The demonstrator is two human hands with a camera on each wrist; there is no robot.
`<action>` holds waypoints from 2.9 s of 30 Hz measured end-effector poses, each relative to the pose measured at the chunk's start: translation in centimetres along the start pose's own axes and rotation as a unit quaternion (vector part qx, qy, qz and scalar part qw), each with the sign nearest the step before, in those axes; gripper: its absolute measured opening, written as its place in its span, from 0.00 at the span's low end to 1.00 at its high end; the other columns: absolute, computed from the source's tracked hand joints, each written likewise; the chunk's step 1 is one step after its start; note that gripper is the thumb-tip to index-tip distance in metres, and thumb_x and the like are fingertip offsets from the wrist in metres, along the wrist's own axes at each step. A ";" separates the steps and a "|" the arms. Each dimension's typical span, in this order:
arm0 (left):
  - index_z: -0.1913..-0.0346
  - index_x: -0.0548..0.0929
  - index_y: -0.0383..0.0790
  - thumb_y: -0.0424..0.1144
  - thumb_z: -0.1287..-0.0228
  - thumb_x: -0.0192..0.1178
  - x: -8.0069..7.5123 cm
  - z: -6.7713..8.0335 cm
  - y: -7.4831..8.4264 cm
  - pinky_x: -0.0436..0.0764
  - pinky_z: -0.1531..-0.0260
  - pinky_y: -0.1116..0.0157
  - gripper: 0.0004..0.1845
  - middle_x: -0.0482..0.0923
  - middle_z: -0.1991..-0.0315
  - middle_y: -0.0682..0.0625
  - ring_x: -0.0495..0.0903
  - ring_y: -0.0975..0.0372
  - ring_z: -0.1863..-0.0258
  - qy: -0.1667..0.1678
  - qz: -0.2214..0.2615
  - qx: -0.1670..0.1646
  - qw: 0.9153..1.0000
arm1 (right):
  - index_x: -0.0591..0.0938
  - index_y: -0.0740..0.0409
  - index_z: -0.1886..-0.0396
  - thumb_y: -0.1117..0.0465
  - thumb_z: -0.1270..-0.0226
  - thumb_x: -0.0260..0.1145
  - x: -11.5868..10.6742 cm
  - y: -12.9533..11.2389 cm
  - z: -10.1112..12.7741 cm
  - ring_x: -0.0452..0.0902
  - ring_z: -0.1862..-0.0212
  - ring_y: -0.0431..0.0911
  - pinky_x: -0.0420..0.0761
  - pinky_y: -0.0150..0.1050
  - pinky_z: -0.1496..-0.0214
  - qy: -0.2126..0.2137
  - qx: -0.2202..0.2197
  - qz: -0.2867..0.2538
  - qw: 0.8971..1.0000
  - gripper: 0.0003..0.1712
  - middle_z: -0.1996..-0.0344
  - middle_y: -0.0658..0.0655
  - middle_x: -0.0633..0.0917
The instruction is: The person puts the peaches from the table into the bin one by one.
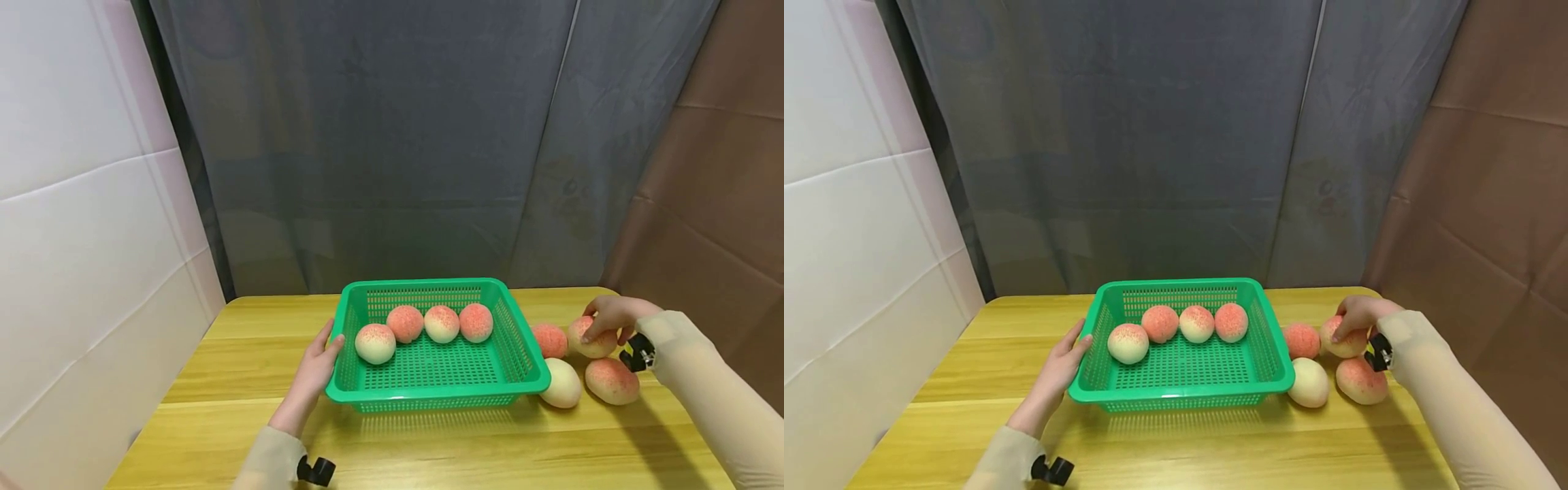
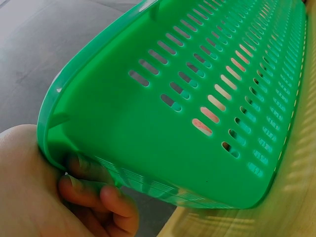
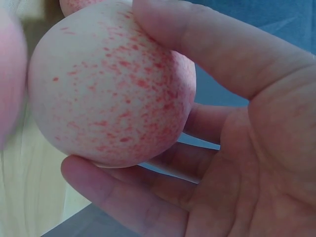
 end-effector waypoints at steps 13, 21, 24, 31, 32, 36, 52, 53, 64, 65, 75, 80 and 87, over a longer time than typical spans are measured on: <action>0.24 0.49 0.34 0.43 0.22 0.45 0.1 0.0 0.0 0.48 0.31 0.43 0.32 0.46 0.25 0.36 0.43 0.43 0.26 -0.001 -0.002 0.003 1.000 | 0.68 0.79 0.42 0.56 0.44 0.74 -0.9 -0.8 0.3 0.77 0.59 0.51 0.84 0.51 0.62 0.004 -0.010 0.005 1.000 0.40 0.54 0.67 0.75; 0.24 0.50 0.34 0.43 0.23 0.46 0.0 0.0 -0.1 0.50 0.32 0.44 0.32 0.47 0.25 0.37 0.45 0.44 0.26 0.004 -0.003 0.002 1.000 | 0.67 0.79 0.41 0.55 0.44 0.74 -1.5 -1.8 0.7 0.78 0.58 0.51 0.83 0.51 0.61 -0.002 -0.006 0.010 1.000 0.42 0.54 0.65 0.77; 0.24 0.50 0.33 0.43 0.22 0.46 -0.1 0.0 0.0 0.50 0.32 0.44 0.32 0.47 0.25 0.36 0.45 0.43 0.27 0.005 -0.006 0.002 1.000 | 0.68 0.80 0.40 0.55 0.44 0.74 -1.9 -2.5 0.9 0.79 0.58 0.50 0.83 0.51 0.61 -0.001 -0.013 0.016 1.000 0.42 0.54 0.65 0.77; 0.24 0.49 0.33 0.42 0.22 0.46 -0.1 0.1 -0.1 0.49 0.31 0.43 0.32 0.46 0.25 0.35 0.43 0.43 0.26 0.007 -0.003 -0.005 1.000 | 0.69 0.79 0.41 0.54 0.44 0.74 -2.7 -4.5 1.3 0.79 0.60 0.49 0.83 0.49 0.61 0.001 -0.027 0.032 0.999 0.41 0.55 0.64 0.79; 0.24 0.49 0.33 0.42 0.22 0.46 -0.1 0.1 -0.1 0.49 0.32 0.43 0.32 0.46 0.25 0.35 0.43 0.43 0.26 0.007 -0.003 -0.005 1.000 | 0.70 0.79 0.41 0.54 0.44 0.74 -2.8 -4.8 1.3 0.79 0.60 0.49 0.83 0.49 0.62 0.003 -0.027 0.035 0.999 0.41 0.55 0.64 0.79; 0.24 0.49 0.33 0.43 0.22 0.46 -0.2 0.1 -0.1 0.48 0.32 0.43 0.32 0.46 0.25 0.35 0.43 0.43 0.26 0.006 -0.006 -0.004 1.000 | 0.73 0.76 0.44 0.53 0.44 0.73 -3.1 -6.2 1.4 0.79 0.61 0.48 0.83 0.50 0.61 0.004 -0.035 0.049 0.998 0.37 0.58 0.60 0.80; 0.24 0.49 0.35 0.44 0.23 0.46 -0.1 -0.2 -0.4 0.50 0.32 0.44 0.33 0.47 0.25 0.36 0.44 0.44 0.26 0.005 -0.008 -0.009 1.000 | 0.76 0.71 0.44 0.49 0.44 0.73 -3.8 -12.3 0.1 0.78 0.61 0.47 0.82 0.47 0.63 0.011 -0.072 0.075 0.994 0.36 0.59 0.57 0.82; 0.24 0.49 0.35 0.44 0.23 0.46 -0.2 -0.2 -0.4 0.50 0.32 0.44 0.33 0.47 0.25 0.36 0.45 0.44 0.26 0.006 -0.007 -0.008 1.000 | 0.76 0.71 0.44 0.50 0.44 0.73 -3.7 -12.7 -0.1 0.78 0.61 0.47 0.82 0.47 0.63 0.010 -0.074 0.077 0.994 0.36 0.59 0.57 0.82; 0.24 0.49 0.34 0.44 0.23 0.46 -0.2 -0.3 -0.5 0.49 0.31 0.44 0.33 0.46 0.24 0.37 0.43 0.45 0.26 0.004 -0.004 -0.003 1.000 | 0.78 0.67 0.44 0.51 0.43 0.72 -2.3 -16.9 -1.7 0.78 0.65 0.45 0.82 0.46 0.65 0.003 -0.100 0.103 0.990 0.33 0.58 0.56 0.82; 0.24 0.49 0.34 0.44 0.23 0.46 -0.1 -0.3 -0.4 0.49 0.31 0.44 0.33 0.46 0.24 0.37 0.43 0.45 0.26 0.004 -0.003 -0.003 1.000 | 0.78 0.68 0.44 0.50 0.43 0.72 -2.2 -17.2 -1.8 0.78 0.66 0.45 0.82 0.46 0.65 0.003 -0.102 0.105 0.989 0.33 0.58 0.56 0.82; 0.24 0.50 0.34 0.43 0.23 0.46 -0.2 -0.2 0.0 0.50 0.31 0.44 0.32 0.47 0.25 0.37 0.44 0.44 0.26 0.011 -0.002 0.003 1.000 | 0.73 0.68 0.38 0.50 0.44 0.73 -0.1 -19.7 -3.8 0.78 0.52 0.50 0.83 0.47 0.61 -0.007 -0.097 0.115 0.989 0.40 0.43 0.64 0.75; 0.24 0.50 0.33 0.42 0.23 0.47 0.0 0.0 0.2 0.49 0.31 0.44 0.32 0.47 0.25 0.37 0.44 0.44 0.26 0.012 0.000 0.005 1.000 | 0.71 0.68 0.35 0.49 0.45 0.73 1.6 -21.2 -4.9 0.76 0.47 0.52 0.83 0.45 0.62 -0.015 -0.108 0.133 0.985 0.42 0.38 0.65 0.72; 0.24 0.51 0.34 0.42 0.23 0.47 0.4 0.1 0.2 0.49 0.31 0.44 0.32 0.48 0.25 0.37 0.44 0.44 0.26 0.016 0.003 0.007 1.000 | 0.76 0.65 0.40 0.50 0.47 0.75 3.8 -22.7 -5.9 0.79 0.54 0.46 0.84 0.45 0.64 -0.030 -0.126 0.140 0.982 0.37 0.43 0.60 0.77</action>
Point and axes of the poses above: each hand's wrist, its own z-axis away from the middle knuckle, its own x-axis out of the palm, y = z × x, the point moved 10 cm from there along -z, towards the middle knuckle
